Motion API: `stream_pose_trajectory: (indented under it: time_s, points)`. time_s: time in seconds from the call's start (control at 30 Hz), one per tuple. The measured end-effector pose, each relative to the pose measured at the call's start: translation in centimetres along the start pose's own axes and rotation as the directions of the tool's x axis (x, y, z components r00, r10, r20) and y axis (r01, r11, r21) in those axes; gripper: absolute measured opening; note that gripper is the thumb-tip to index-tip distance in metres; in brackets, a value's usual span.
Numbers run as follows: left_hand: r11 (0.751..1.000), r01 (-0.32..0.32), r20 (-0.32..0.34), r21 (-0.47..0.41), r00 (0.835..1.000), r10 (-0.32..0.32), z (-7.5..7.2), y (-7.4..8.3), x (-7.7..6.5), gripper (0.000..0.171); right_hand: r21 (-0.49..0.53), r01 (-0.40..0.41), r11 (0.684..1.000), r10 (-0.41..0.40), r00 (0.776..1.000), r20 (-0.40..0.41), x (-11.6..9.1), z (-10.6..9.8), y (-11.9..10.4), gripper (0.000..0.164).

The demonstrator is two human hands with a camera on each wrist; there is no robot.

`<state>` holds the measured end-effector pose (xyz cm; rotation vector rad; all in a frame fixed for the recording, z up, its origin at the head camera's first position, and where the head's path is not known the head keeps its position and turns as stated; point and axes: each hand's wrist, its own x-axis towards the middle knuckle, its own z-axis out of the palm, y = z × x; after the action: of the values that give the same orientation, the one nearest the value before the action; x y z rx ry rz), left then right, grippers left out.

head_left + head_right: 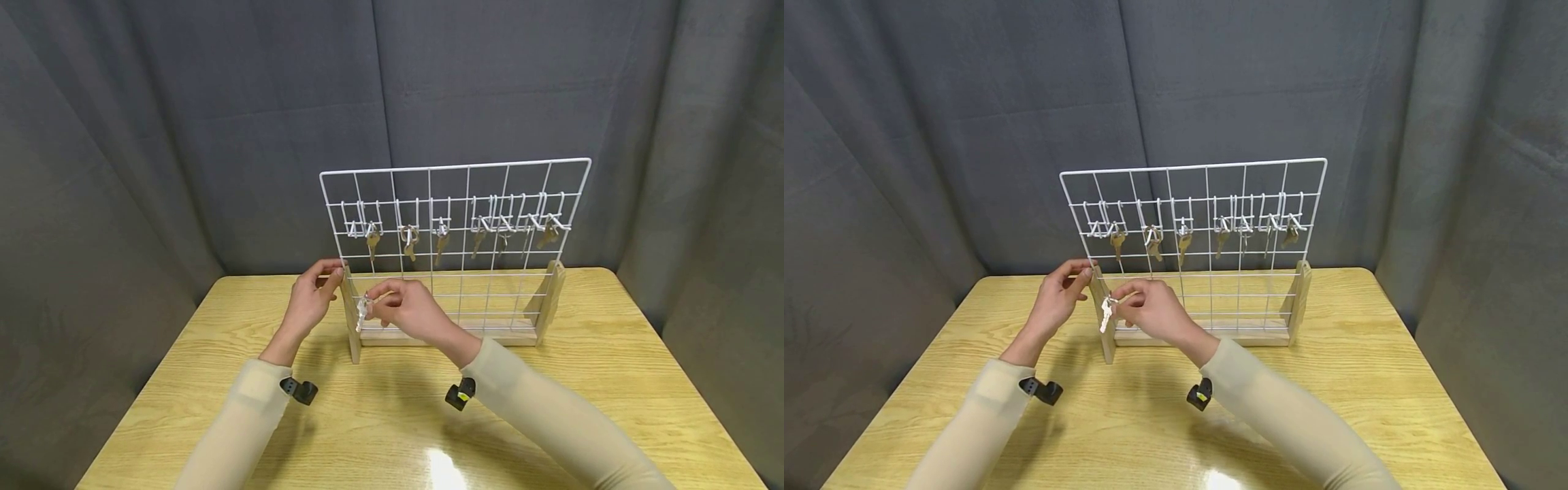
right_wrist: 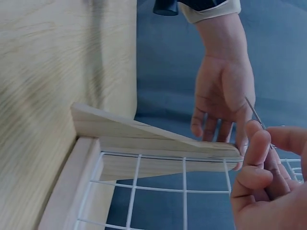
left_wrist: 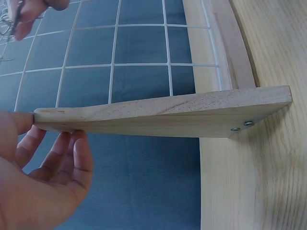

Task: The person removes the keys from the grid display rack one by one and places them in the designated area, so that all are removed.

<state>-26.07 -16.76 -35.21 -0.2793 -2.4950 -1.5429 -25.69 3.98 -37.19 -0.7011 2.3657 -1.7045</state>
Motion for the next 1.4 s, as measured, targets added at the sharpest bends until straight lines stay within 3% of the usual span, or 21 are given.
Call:
stream_pose_trajectory:
  time_s: [0.73, 0.97, 1.4]
  points:
    - [1.000, -0.020, -0.007, 0.005, 1.000, 0.020, 0.1, -0.1, -0.1, 0.034, 0.071, -0.133, 0.989, 0.129, 0.989, 0.068, -0.7, 1.1, 2.6, 0.019]
    - [0.999, -0.028, -0.015, 0.042, 0.999, 0.028, 0.4, -1.1, 0.3, 0.035, 0.074, -0.179, 0.981, 0.171, 0.980, 0.099, -0.9, 1.8, 3.8, 0.017]
    - [1.000, -0.008, 0.002, 0.010, 1.000, 0.008, 0.1, 0.1, -0.2, 0.035, 0.067, -0.230, 0.971, 0.219, 0.965, 0.141, -1.1, 2.6, 5.6, 0.013]
